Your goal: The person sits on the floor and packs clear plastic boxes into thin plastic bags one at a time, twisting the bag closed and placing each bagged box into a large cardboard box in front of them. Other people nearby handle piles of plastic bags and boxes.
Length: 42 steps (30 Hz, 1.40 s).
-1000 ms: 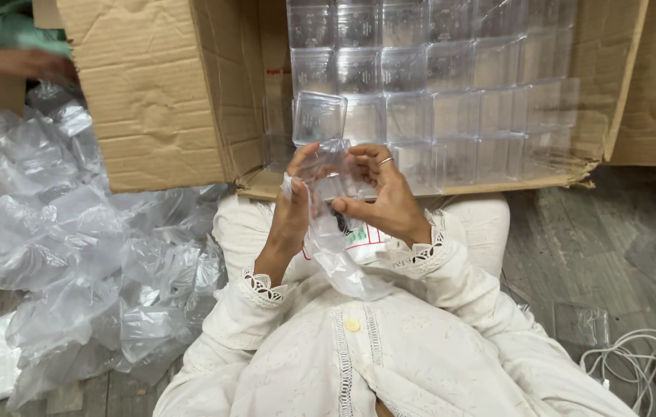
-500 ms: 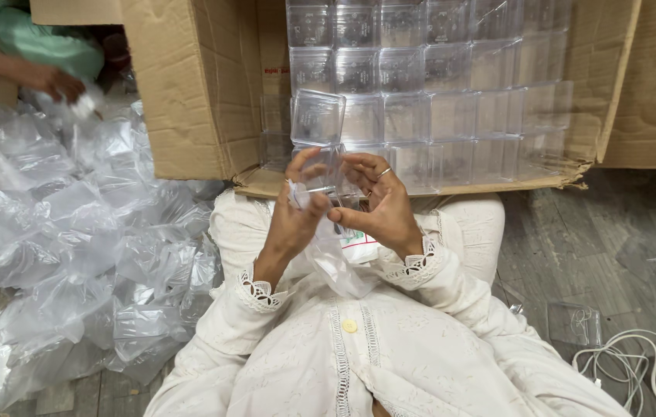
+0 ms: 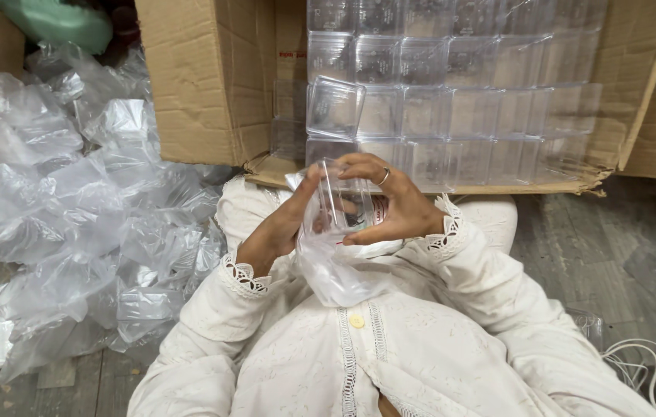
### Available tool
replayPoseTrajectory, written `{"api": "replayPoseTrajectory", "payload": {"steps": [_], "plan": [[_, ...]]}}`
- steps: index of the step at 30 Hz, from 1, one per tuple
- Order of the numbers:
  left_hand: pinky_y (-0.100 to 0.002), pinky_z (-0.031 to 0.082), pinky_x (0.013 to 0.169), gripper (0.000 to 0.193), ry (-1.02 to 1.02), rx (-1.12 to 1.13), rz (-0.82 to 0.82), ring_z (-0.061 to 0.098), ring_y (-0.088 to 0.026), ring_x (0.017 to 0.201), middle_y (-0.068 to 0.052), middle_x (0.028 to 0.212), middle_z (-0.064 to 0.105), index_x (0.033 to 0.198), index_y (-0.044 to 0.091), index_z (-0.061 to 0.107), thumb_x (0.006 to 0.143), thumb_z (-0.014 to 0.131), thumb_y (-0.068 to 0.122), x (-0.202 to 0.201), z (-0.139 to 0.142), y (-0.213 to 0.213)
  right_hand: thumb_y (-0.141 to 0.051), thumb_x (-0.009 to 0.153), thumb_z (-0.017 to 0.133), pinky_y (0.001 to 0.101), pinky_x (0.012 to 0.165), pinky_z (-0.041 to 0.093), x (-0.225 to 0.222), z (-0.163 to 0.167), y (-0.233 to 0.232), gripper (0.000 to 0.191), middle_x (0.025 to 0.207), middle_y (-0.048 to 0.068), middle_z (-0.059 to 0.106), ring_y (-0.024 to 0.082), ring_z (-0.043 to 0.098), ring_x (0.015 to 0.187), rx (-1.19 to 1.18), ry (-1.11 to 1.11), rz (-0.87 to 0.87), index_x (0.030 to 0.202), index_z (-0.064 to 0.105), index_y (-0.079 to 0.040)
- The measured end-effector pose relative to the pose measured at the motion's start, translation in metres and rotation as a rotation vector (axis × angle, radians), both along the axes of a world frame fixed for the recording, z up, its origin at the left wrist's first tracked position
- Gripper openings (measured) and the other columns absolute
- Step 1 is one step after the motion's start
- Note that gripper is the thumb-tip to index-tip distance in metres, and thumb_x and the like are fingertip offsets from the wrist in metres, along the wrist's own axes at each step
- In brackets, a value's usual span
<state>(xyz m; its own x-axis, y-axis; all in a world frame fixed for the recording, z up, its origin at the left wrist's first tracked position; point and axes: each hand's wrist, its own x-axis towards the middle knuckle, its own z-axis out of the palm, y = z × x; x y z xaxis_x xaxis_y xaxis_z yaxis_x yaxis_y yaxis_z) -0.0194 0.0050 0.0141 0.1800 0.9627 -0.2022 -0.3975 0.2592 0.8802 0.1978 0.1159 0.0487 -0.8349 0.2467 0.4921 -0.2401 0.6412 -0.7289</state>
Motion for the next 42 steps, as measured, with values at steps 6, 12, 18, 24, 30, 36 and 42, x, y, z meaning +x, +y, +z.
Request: {"api": "replayPoseTrajectory", "payload": {"steps": [6, 12, 18, 24, 30, 36, 42], "plan": [[-0.037, 0.053, 0.099, 0.105, 0.233, 0.668, 0.251, 0.056, -0.023, 0.124, -0.014, 0.142, 0.041, 0.155, 0.009, 0.017, 0.084, 0.085, 0.046, 0.009, 0.016, -0.016, -0.02, 0.077, 0.096, 0.0404, 0.118, 0.042, -0.014, -0.044, -0.019, 0.085, 0.138, 0.008, 0.058, 0.023, 0.053, 0.132, -0.656, 0.129, -0.017, 0.149, 0.052, -0.007], [-0.038, 0.056, 0.099, 0.084, 0.324, 0.329, 0.459, 0.064, -0.023, 0.119, -0.016, 0.135, 0.057, 0.15, 0.004, 0.042, 0.083, 0.088, 0.025, 0.021, 0.004, -0.015, -0.032, 0.09, 0.083, 0.0393, 0.118, 0.044, -0.025, -0.047, -0.039, 0.073, 0.147, 0.008, 0.054, 0.021, 0.051, 0.137, -0.8, 0.106, -0.104, 0.15, 0.049, -0.009], [-0.031, 0.047, 0.088, 0.085, 0.306, 0.604, 0.183, 0.054, -0.014, 0.098, -0.01, 0.148, 0.051, 0.148, 0.004, 0.053, 0.075, 0.089, 0.03, -0.006, -0.004, -0.025, -0.028, 0.089, 0.083, 0.0456, 0.105, 0.054, -0.008, -0.021, -0.012, 0.083, 0.141, 0.013, 0.059, 0.03, 0.057, 0.133, -0.983, -0.2, 0.203, 0.154, 0.03, -0.026], [-0.036, 0.057, 0.084, 0.06, 0.971, 0.045, 0.719, 0.074, -0.025, 0.102, -0.016, 0.117, 0.074, 0.133, 0.006, 0.064, 0.084, 0.082, 0.037, -0.054, -0.03, -0.013, -0.027, 0.084, 0.086, 0.0404, 0.098, 0.056, 0.014, 0.028, 0.136, 0.069, 0.131, 0.017, 0.066, 0.027, 0.065, 0.116, -0.144, -0.318, -0.462, 0.142, 0.057, -0.005], [-0.042, 0.057, 0.082, 0.024, 1.189, 0.122, 0.699, 0.072, -0.035, 0.096, -0.018, 0.102, 0.076, 0.11, 0.008, 0.077, 0.09, 0.078, 0.021, -0.087, -0.06, -0.007, -0.045, 0.081, 0.082, 0.0497, 0.102, 0.048, 0.018, -0.004, 0.217, 0.076, 0.138, 0.023, 0.059, 0.039, 0.056, 0.126, 0.245, -0.821, -0.458, 0.139, 0.056, -0.003], [-0.045, 0.056, 0.079, 0.034, 1.548, 0.294, 0.224, 0.07, -0.04, 0.093, -0.02, 0.101, 0.074, 0.11, 0.006, 0.075, 0.076, 0.076, 0.014, -0.105, -0.055, 0.127, -0.049, 0.083, 0.078, 0.0515, 0.101, 0.047, -0.138, 0.05, 0.246, 0.073, 0.138, 0.021, 0.056, 0.04, 0.053, 0.126, 0.708, -0.661, -0.382, 0.138, 0.057, -0.006], [-0.045, 0.056, 0.08, 0.042, 1.739, -0.243, -0.557, 0.069, -0.041, 0.095, -0.021, 0.105, 0.072, 0.114, 0.005, 0.07, 0.075, 0.079, 0.017, -0.117, -0.102, 0.23, -0.048, 0.086, 0.073, 0.0524, 0.101, 0.045, -0.317, -0.005, 0.207, 0.063, 0.14, 0.015, 0.055, 0.037, 0.051, 0.129, 0.919, -1.27, -0.147, 0.136, 0.059, -0.014]]}}
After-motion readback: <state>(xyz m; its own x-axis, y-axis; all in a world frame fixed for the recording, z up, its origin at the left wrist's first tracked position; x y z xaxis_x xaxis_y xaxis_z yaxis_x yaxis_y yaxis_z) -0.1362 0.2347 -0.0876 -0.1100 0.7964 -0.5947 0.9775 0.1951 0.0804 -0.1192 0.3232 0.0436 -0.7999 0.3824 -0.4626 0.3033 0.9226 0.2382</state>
